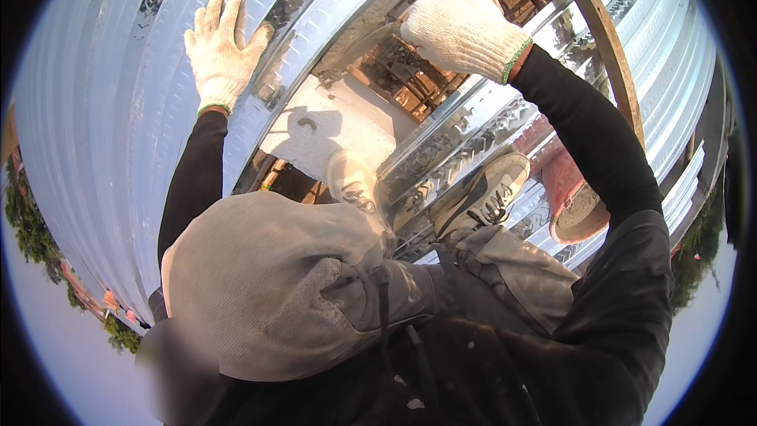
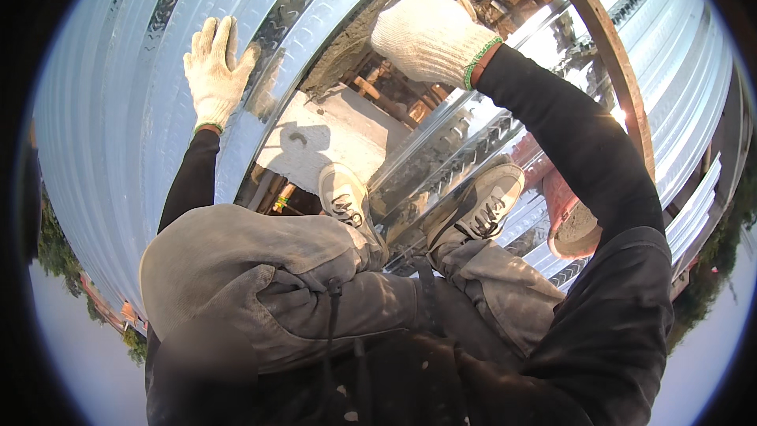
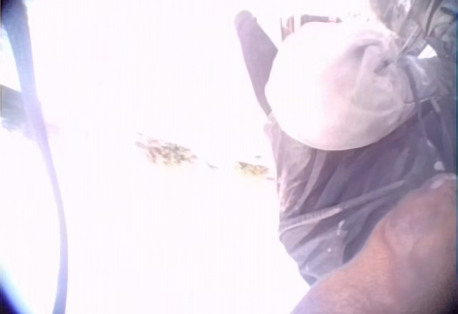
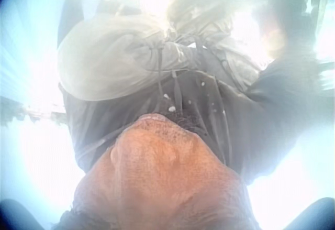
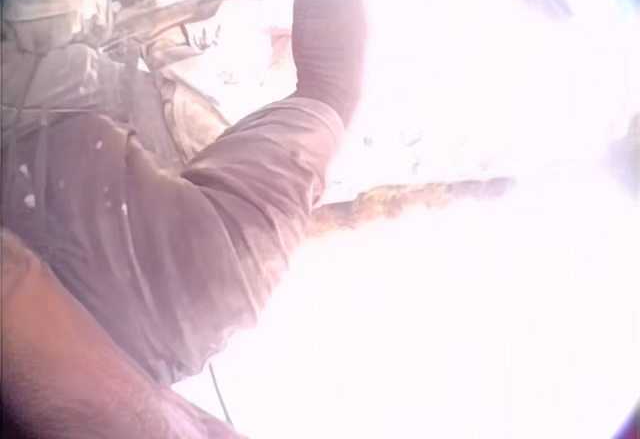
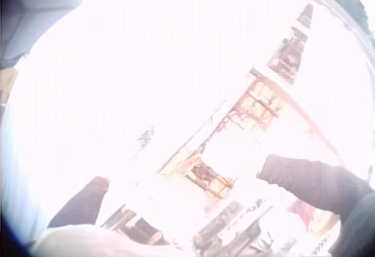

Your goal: The person scoops cement from a bucket with a trowel and applies it to the seams of a corrugated metal roof. They repeatedly smooth the cement along the ridges and joints while working on a wooden plank.

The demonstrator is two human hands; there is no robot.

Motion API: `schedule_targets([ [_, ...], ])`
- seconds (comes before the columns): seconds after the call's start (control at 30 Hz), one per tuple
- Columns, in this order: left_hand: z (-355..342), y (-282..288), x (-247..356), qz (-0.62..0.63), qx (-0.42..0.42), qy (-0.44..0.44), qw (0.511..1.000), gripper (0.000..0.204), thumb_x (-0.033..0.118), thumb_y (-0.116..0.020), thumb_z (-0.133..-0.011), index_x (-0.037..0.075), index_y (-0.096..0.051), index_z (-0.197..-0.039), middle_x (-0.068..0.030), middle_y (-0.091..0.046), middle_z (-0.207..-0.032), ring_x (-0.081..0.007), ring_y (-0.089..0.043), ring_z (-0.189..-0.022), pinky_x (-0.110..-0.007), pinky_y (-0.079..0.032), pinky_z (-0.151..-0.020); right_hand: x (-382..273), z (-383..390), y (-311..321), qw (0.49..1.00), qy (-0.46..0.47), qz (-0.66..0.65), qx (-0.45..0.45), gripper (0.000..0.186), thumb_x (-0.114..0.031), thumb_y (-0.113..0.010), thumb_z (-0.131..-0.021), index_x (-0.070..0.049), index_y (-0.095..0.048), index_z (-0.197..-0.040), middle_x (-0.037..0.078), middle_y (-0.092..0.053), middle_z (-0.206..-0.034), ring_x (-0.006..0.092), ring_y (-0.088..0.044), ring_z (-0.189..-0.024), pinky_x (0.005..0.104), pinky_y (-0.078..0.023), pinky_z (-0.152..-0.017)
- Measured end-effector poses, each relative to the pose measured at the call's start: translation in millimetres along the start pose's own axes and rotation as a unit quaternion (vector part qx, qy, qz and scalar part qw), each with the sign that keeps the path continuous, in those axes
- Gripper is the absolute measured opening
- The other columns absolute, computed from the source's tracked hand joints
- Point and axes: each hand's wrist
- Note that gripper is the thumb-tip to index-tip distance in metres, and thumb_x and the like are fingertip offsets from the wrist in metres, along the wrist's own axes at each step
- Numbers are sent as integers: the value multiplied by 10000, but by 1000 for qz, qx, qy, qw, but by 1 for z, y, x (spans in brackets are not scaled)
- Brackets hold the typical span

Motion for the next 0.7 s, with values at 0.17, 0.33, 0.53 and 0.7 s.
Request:
schedule_targets([
  [0.17, -1, 2, -3, -4, 1, -4, 1000, 774, 521, -806, -987, 203, -604, -1663, -123, -529, -1739, -362, -499, -1559, -614, -384, -1249, 1, -30, -23, 999, 8, -8, -35, 163, -255, -823, -912, -144, -850, -1029, 122, -803, -975, 368, -814, -938, 497, -668, -869],
  [0.33, -3, 5, 0, 16, -7, -2, 1000, 782, 561, -814, -964, 195, -634, -1631, -116, -554, -1708, -353, -488, -1553, -593, -363, -1261, 49, -16, 12, 998, -32, -44, -30, 277, -299, -838, -905, -100, -871, -1094, 142, -823, -948, 338, -820, -879, 489, -668, -854],
  [0.53, -3, -1, -6, 9, 15, -13, 1000, 775, 558, -824, -959, 200, -645, -1622, -133, -556, -1709, -385, -510, -1536, -613, -383, -1236, 34, 41, 19, 937, -147, -250, -197, 416, -381, -759, -1048, -22, -826, -1248, 222, -818, -1009, 399, -811, -964, 502, -638, -909],
  [0.7, -4, 0, -5, 19, 8, -26, 999, 770, 526, -845, -949, 193, -647, -1615, -134, -559, -1707, -390, -522, -1526, -622, -396, -1222, -27, 58, -23, 891, -220, -337, -208, 492, -461, -661, -1102, -18, -809, -1257, 248, -812, -1042, 425, -810, -1005, 534, -631, -922],
])
Point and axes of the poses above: each hand's wrist, its own z-axis away from the middle knuckle, its own y-axis out of the back of the hand, x = y × z
